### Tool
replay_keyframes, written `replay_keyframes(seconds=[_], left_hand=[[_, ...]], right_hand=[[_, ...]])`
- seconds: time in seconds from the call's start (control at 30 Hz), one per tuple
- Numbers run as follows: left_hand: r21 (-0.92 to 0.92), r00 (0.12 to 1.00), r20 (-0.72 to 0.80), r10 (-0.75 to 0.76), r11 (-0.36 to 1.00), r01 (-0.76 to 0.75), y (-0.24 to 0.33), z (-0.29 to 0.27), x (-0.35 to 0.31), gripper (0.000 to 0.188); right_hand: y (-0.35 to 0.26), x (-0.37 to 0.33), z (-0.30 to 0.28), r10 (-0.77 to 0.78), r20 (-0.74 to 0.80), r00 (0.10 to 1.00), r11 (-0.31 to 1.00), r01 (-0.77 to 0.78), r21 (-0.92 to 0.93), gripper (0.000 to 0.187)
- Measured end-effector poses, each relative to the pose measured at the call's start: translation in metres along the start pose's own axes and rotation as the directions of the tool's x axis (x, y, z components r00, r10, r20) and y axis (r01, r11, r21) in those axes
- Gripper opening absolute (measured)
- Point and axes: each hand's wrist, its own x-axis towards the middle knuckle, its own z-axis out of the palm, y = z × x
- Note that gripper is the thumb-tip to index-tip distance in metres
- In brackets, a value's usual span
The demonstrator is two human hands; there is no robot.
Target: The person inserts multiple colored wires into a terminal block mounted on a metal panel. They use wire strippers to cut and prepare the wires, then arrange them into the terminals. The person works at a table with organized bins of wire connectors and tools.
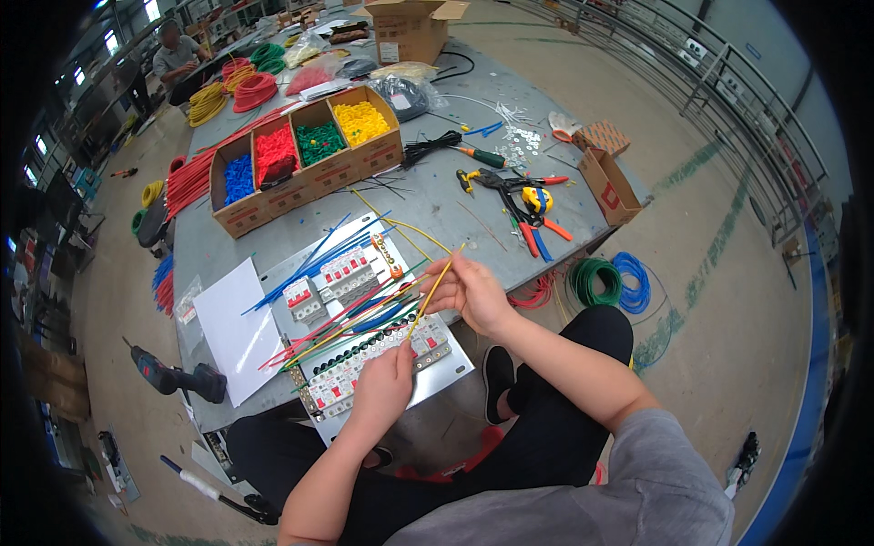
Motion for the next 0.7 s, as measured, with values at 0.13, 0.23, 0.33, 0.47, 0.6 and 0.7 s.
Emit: replay_keyframes(seconds=[0.13, 0.23, 0.33, 0.47, 0.6, 0.7], left_hand=[[0.069, 0.999, 0.006, 0.039, 0.997, -0.039, -0.001, -0.002, -0.001, 0.044], [0.109, 0.997, -0.005, 0.082, 0.991, -0.081, -0.002, 0.000, -0.005, 0.043], [0.160, 0.992, -0.021, 0.126, 0.980, -0.121, 0.005, 0.000, -0.007, 0.043], [0.187, 0.989, -0.020, 0.145, 0.973, -0.139, 0.004, 0.001, -0.007, 0.041], [0.141, 0.988, -0.037, 0.152, 0.979, -0.146, -0.001, 0.003, -0.006, 0.036], [-0.100, 0.994, -0.096, 0.049, 0.993, -0.058, 0.004, 0.003, -0.010, 0.030]], right_hand=[[-0.008, 0.000, -0.006, 0.012, -0.063, 0.998, 0.998, -0.008, 0.055, 0.071], [-0.004, -0.001, -0.011, -0.028, -0.093, 0.995, 0.999, 0.032, 0.044, 0.067], [-0.002, -0.001, -0.018, -0.059, -0.117, 0.991, 0.998, 0.062, 0.019, 0.065], [-0.001, 0.000, -0.017, -0.084, -0.129, 0.988, 0.996, 0.086, 0.012, 0.063], [-0.008, 0.001, -0.012, -0.064, -0.105, 0.992, 0.995, 0.071, 0.064, 0.060], [-0.014, 0.002, -0.016, -0.078, -0.093, 0.993, 0.992, 0.086, 0.088, 0.056]])
